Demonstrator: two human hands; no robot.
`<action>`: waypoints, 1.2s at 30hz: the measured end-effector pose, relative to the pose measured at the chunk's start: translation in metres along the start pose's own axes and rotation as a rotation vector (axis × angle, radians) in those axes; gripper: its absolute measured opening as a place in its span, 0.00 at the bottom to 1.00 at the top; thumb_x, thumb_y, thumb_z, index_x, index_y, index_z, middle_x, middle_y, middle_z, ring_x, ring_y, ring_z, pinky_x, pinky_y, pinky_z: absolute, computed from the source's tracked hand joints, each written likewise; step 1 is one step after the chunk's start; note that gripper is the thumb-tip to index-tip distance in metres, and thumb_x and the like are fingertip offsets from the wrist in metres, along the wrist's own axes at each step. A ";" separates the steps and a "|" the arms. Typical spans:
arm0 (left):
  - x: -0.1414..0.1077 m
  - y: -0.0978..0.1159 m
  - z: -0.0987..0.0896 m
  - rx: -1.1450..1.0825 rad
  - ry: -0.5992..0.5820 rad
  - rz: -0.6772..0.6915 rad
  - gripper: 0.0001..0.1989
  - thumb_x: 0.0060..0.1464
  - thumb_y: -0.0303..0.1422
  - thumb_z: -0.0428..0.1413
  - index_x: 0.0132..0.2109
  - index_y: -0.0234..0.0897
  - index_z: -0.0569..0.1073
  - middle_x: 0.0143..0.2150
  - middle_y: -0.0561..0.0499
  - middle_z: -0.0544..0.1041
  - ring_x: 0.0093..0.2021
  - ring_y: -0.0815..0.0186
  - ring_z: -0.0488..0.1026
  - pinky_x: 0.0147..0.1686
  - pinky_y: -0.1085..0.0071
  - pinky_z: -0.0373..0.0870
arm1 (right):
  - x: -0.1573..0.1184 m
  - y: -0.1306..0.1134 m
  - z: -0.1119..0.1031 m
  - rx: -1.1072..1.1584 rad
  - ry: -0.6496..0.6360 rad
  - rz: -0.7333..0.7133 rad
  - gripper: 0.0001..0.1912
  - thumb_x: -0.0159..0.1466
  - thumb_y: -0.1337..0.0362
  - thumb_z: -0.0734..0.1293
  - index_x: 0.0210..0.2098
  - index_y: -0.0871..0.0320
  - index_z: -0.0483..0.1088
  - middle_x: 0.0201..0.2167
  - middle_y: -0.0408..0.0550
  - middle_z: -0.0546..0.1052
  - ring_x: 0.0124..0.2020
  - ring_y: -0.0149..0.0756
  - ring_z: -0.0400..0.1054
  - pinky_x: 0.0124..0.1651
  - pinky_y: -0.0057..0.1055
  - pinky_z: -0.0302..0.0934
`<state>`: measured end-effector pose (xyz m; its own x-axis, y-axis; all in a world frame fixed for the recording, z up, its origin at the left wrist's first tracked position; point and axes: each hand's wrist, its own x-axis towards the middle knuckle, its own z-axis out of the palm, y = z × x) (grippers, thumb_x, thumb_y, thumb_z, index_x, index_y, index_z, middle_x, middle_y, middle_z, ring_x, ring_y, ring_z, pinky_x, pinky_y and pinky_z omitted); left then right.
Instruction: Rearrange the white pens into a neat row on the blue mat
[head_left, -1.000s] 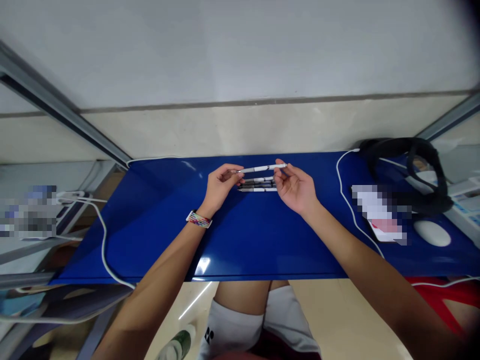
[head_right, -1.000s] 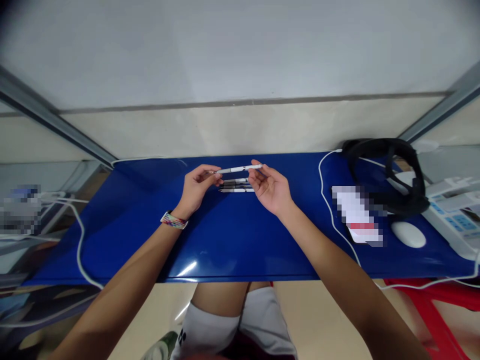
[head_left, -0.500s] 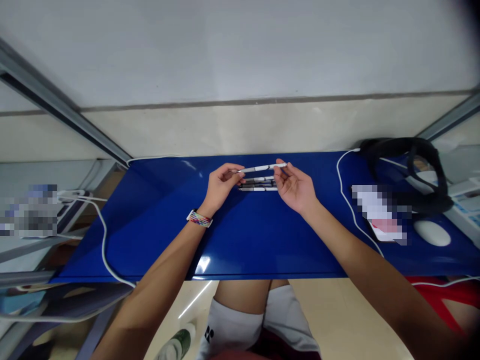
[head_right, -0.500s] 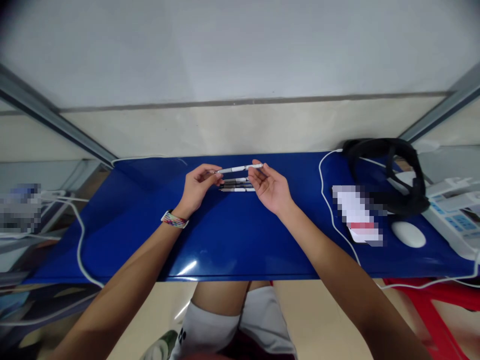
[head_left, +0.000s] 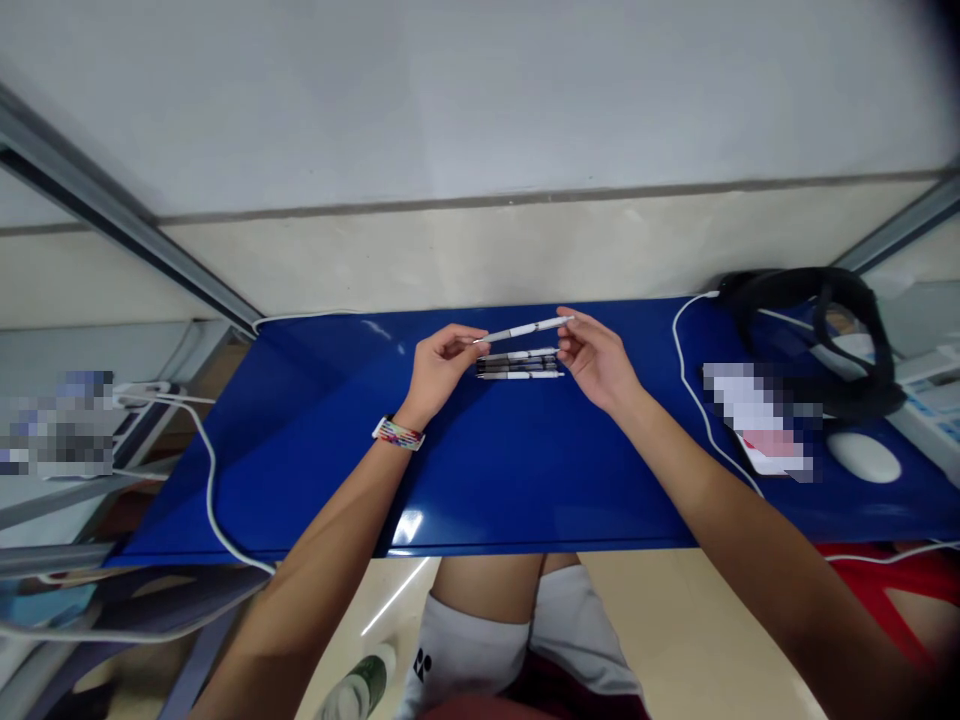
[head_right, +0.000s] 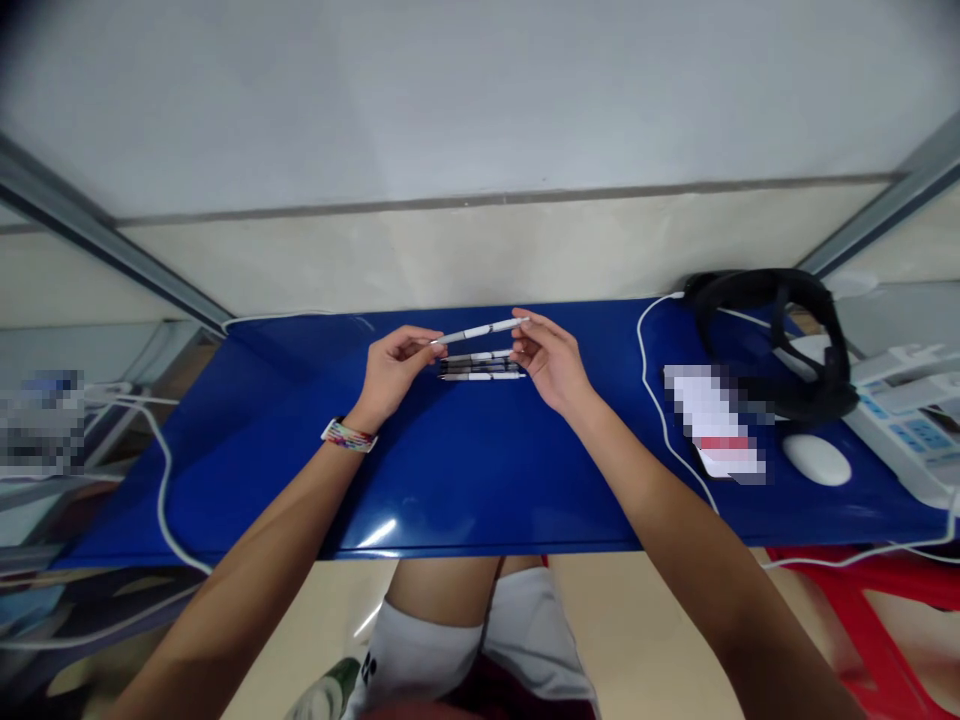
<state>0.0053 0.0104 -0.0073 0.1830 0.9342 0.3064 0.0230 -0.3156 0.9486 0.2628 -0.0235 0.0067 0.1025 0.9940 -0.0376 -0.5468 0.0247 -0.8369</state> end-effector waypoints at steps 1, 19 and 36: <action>0.001 -0.001 -0.001 0.001 0.007 0.006 0.13 0.60 0.40 0.72 0.47 0.40 0.86 0.38 0.48 0.87 0.40 0.62 0.85 0.41 0.66 0.80 | 0.001 0.002 -0.002 -0.060 -0.004 -0.049 0.12 0.63 0.62 0.80 0.45 0.55 0.84 0.31 0.42 0.81 0.28 0.29 0.74 0.32 0.25 0.74; 0.009 -0.020 -0.007 0.201 0.054 0.005 0.11 0.61 0.41 0.70 0.46 0.41 0.88 0.46 0.45 0.90 0.47 0.56 0.86 0.51 0.59 0.80 | 0.022 0.021 -0.034 -1.114 -0.125 -0.667 0.14 0.73 0.63 0.65 0.50 0.50 0.84 0.47 0.54 0.84 0.52 0.53 0.78 0.60 0.54 0.71; 0.005 -0.019 -0.009 0.607 -0.004 0.069 0.10 0.63 0.26 0.64 0.45 0.47 0.88 0.46 0.50 0.89 0.52 0.54 0.83 0.59 0.53 0.76 | 0.015 0.025 -0.036 -1.273 -0.152 -0.547 0.18 0.71 0.67 0.64 0.52 0.53 0.85 0.49 0.56 0.83 0.54 0.55 0.76 0.64 0.59 0.70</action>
<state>-0.0028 0.0223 -0.0236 0.2077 0.9080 0.3639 0.5666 -0.4149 0.7119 0.2805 -0.0121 -0.0345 -0.0803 0.8933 0.4423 0.6641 0.3788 -0.6445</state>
